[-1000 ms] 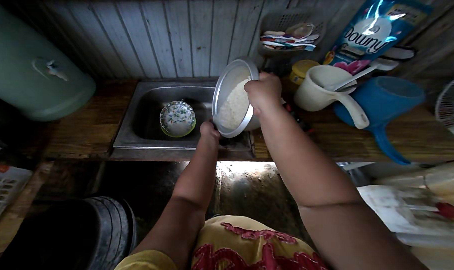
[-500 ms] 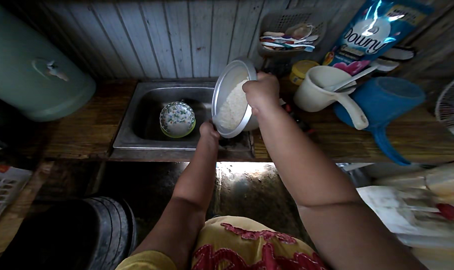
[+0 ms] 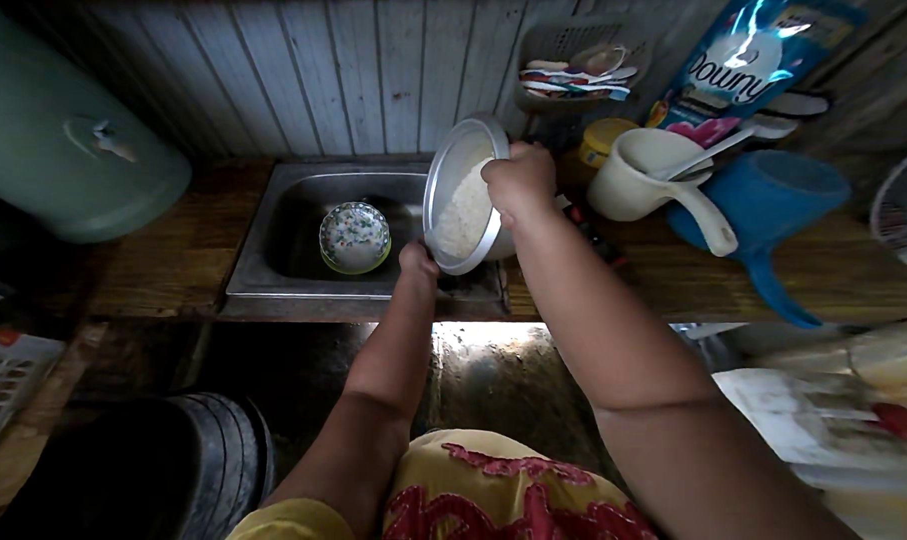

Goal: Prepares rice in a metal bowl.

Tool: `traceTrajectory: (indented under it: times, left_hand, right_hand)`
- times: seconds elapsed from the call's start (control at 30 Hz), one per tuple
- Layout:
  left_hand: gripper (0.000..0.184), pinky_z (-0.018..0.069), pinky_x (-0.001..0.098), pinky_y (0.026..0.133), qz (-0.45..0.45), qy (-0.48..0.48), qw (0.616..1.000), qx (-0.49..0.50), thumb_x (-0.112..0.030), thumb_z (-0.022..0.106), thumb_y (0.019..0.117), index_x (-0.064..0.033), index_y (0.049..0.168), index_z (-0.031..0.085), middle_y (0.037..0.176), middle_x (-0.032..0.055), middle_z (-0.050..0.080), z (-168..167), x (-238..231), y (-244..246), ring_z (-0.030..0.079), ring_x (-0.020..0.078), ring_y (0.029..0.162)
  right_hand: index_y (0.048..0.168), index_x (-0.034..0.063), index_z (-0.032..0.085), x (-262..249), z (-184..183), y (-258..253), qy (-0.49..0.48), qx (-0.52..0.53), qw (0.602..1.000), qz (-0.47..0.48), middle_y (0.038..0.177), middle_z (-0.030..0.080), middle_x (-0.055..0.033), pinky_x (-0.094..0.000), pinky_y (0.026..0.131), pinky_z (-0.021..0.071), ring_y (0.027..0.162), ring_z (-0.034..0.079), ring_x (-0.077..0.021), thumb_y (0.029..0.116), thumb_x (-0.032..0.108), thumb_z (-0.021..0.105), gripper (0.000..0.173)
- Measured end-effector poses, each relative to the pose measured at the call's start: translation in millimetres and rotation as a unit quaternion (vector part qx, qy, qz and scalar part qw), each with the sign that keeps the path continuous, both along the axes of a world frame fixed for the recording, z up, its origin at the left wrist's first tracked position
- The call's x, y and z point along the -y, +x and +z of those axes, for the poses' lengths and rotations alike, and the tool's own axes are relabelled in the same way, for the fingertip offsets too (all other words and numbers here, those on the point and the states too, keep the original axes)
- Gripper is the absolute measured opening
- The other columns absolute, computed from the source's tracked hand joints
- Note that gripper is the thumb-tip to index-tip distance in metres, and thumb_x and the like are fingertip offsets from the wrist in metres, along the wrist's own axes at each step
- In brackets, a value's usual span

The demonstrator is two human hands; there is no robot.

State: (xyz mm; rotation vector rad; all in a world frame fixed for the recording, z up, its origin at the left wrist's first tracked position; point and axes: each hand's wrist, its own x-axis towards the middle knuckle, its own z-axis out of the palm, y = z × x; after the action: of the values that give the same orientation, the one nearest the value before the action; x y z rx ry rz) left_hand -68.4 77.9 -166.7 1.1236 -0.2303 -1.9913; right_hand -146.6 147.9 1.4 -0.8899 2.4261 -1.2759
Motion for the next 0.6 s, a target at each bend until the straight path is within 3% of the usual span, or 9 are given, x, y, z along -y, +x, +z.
traceTrajectory:
  times: [0.07,0.2,0.47,0.6]
  left_hand:
    - [0.028,0.0569,0.0494,0.081,0.002,0.001,1.000,0.004,-0.023,0.053,0.1045,-0.0013,0.121,0.060,0.112,0.0171,0.066,-0.2,-0.3,-0.3,0.065,0.0289,0.098]
    - [0.029,0.0566,0.0510,0.082,0.009,0.005,1.000,0.006,-0.022,0.052,0.1042,-0.0012,0.123,0.059,0.115,0.0177,0.064,1.3,-2.1,0.3,0.064,0.0298,0.101]
    - [0.031,0.0563,0.0508,0.084,0.006,0.006,1.000,0.009,-0.025,0.051,0.1057,-0.0020,0.125,0.059,0.118,0.0171,0.065,-0.6,-0.6,-0.4,0.064,0.0292,0.104]
    - [0.031,0.0562,0.0515,0.084,0.004,0.006,1.000,0.016,-0.025,0.052,0.1049,-0.0019,0.125,0.059,0.118,0.0174,0.065,-0.6,-0.7,-0.6,0.064,0.0298,0.105]
  right_hand:
    - [0.117,0.0100,0.072,-0.9,0.1,1.0,0.000,-0.002,1.000,0.002,0.140,0.054,-0.0179,-0.0722,0.106,0.0268,0.137,0.043,-0.0348,0.0857,0.014,0.067,0.032]
    - [0.132,0.0143,0.069,-0.6,-0.7,1.4,-0.001,-0.001,1.000,0.002,0.146,0.052,-0.0160,-0.0709,0.110,0.0249,0.142,0.040,-0.0338,0.0871,0.015,0.065,0.045]
    - [0.140,0.0190,0.064,1.1,-1.5,2.7,-0.012,-0.002,1.000,0.002,0.147,0.052,-0.0113,-0.0708,0.111,0.0235,0.143,0.039,-0.0305,0.0860,0.014,0.065,0.054]
    - [0.140,0.0168,0.064,1.6,-1.3,2.8,-0.009,-0.007,1.000,0.003,0.147,0.052,-0.0123,-0.0712,0.111,0.0229,0.143,0.039,-0.0307,0.0868,0.014,0.065,0.053]
